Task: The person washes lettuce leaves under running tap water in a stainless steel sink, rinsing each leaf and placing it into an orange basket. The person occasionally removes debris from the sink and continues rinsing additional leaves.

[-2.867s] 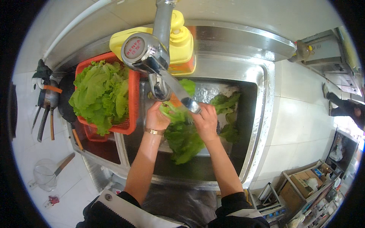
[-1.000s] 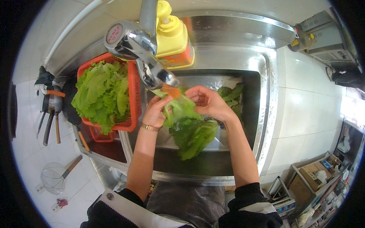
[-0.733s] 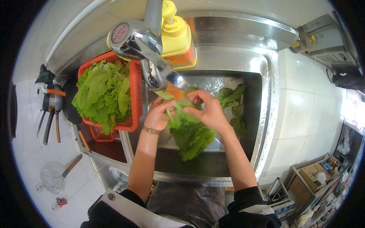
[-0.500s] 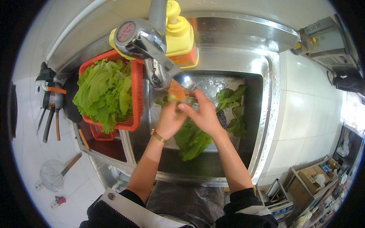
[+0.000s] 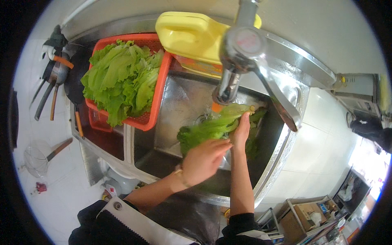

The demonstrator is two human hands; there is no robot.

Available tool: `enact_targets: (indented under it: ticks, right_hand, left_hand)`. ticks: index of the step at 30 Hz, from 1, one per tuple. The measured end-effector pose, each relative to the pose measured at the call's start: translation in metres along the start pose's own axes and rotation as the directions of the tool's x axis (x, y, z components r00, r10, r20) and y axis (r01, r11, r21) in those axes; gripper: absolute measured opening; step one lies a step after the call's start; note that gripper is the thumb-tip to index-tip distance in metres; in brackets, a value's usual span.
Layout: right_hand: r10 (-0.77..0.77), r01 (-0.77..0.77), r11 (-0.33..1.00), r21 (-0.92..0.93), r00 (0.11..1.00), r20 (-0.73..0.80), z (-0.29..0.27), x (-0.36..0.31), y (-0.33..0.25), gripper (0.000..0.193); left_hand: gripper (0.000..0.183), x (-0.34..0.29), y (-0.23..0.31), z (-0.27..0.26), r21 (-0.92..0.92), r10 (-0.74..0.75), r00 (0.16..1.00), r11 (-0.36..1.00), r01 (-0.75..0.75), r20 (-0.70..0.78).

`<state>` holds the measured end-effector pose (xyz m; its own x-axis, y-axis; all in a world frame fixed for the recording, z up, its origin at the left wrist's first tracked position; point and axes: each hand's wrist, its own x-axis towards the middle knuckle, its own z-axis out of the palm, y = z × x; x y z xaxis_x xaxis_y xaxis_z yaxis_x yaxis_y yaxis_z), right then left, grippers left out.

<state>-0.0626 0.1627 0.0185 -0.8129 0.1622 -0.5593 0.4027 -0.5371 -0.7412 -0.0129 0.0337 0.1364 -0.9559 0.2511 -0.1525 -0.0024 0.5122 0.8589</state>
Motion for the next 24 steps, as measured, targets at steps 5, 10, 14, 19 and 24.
enact_targets:
  ticks: [5,10,14,19,24]
  right_hand:
    - [0.255,-0.296,0.928,0.228,0.948,0.193,0.0,0.002,-0.003,0.055]
    - [0.279,-0.311,0.938,0.154,0.939,0.2,0.024,-0.004,-0.006,0.055]
    - [0.155,-0.262,0.943,0.206,0.891,0.426,0.027,-0.006,-0.018,0.05]
    - [0.17,-0.211,0.974,0.078,0.917,0.36,0.024,-0.008,-0.016,0.043]
    - [0.174,-0.226,0.971,0.079,0.891,0.419,0.035,-0.007,-0.002,0.041]
  left_hand:
    - [0.03,0.025,-0.054,-0.047,-0.031,-0.105,0.943,0.994,0.101,-0.315]
    - [0.049,0.066,-0.098,-0.034,-0.535,-0.163,0.977,0.818,0.213,0.139]
    - [0.051,0.062,-0.093,-0.039,-0.332,-0.085,0.996,0.94,0.078,-0.005]
    - [0.037,0.044,-0.071,-0.038,0.083,0.112,0.952,0.992,-0.092,-0.284]
    - [0.017,0.017,-0.077,-0.038,0.255,0.253,0.816,0.957,-0.135,-0.519]
